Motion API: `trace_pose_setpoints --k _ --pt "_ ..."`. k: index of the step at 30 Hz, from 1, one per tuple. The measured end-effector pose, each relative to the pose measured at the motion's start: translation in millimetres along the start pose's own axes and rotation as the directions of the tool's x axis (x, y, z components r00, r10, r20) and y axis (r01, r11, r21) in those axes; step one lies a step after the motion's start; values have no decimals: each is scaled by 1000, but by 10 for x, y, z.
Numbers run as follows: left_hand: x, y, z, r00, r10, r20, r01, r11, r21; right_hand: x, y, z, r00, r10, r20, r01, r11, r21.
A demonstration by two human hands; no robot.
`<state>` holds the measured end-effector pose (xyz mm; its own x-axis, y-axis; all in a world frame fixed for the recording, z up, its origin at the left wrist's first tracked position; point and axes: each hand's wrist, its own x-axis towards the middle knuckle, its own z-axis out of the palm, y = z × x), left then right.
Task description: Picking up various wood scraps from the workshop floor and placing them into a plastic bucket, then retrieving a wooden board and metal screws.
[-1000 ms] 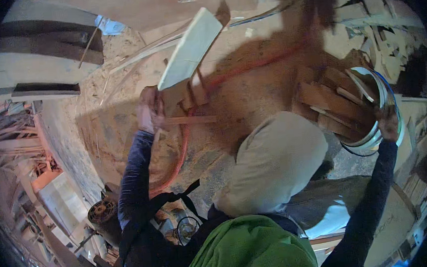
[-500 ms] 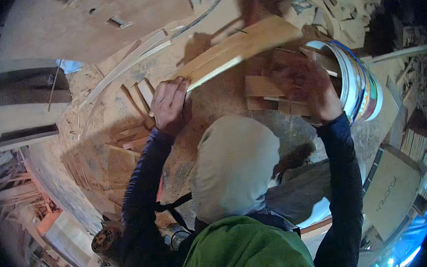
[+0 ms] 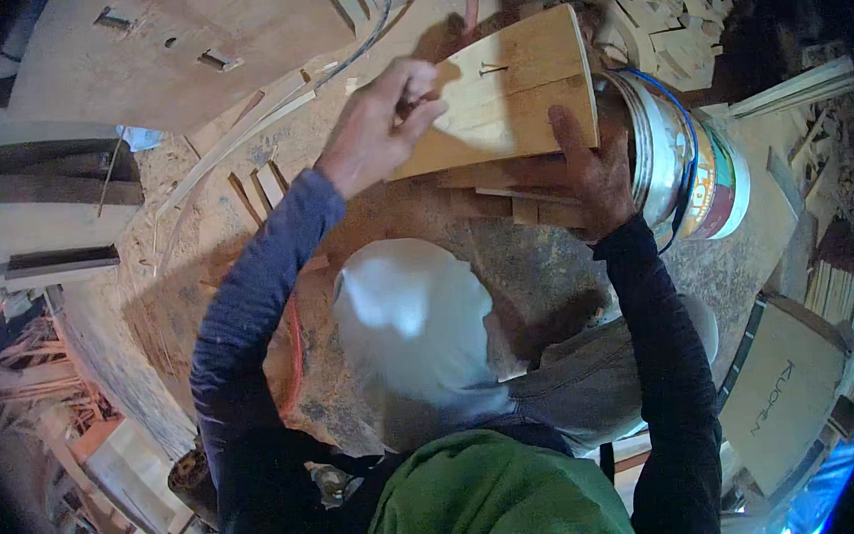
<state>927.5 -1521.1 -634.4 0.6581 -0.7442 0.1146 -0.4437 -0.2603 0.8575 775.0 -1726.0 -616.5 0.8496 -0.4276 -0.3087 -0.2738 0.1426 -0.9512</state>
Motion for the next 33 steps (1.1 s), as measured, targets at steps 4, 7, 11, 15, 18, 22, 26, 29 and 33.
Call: trace_pose_setpoints --k 4,7,11,15,18,22,26,29,33 --pt "184 243 223 991 116 69 -125 981 150 -154 -200 -42 992 121 20 -123 977 175" --pt "209 400 344 1000 -13 -24 16 987 158 -101 -257 -196 977 -175 124 171 984 41" --pt "119 534 381 983 -133 -125 146 984 103 -113 -359 -288 946 -162 279 189 979 -72" --pt "1 675 474 928 -144 -344 105 986 -131 -79 -440 -311 861 -373 345 468 848 -250" --pt "-90 734 541 870 -67 -488 -1 990 -138 -166 -507 -283 844 -318 433 433 879 -198" --pt "-307 764 425 900 -74 -430 103 994 45 -277 -489 -168 867 -219 447 283 956 -79" --pt "-734 609 -77 643 -374 -668 59 894 -444 -351 -531 -181 843 -275 462 333 942 -47" --pt "-1278 232 -364 474 -508 -719 -63 795 -603 -248 -554 -324 878 -264 399 341 930 -137" --pt "-1784 -167 -260 518 -625 -584 85 717 -692 -300 -692 -334 956 -96 279 105 994 -16"
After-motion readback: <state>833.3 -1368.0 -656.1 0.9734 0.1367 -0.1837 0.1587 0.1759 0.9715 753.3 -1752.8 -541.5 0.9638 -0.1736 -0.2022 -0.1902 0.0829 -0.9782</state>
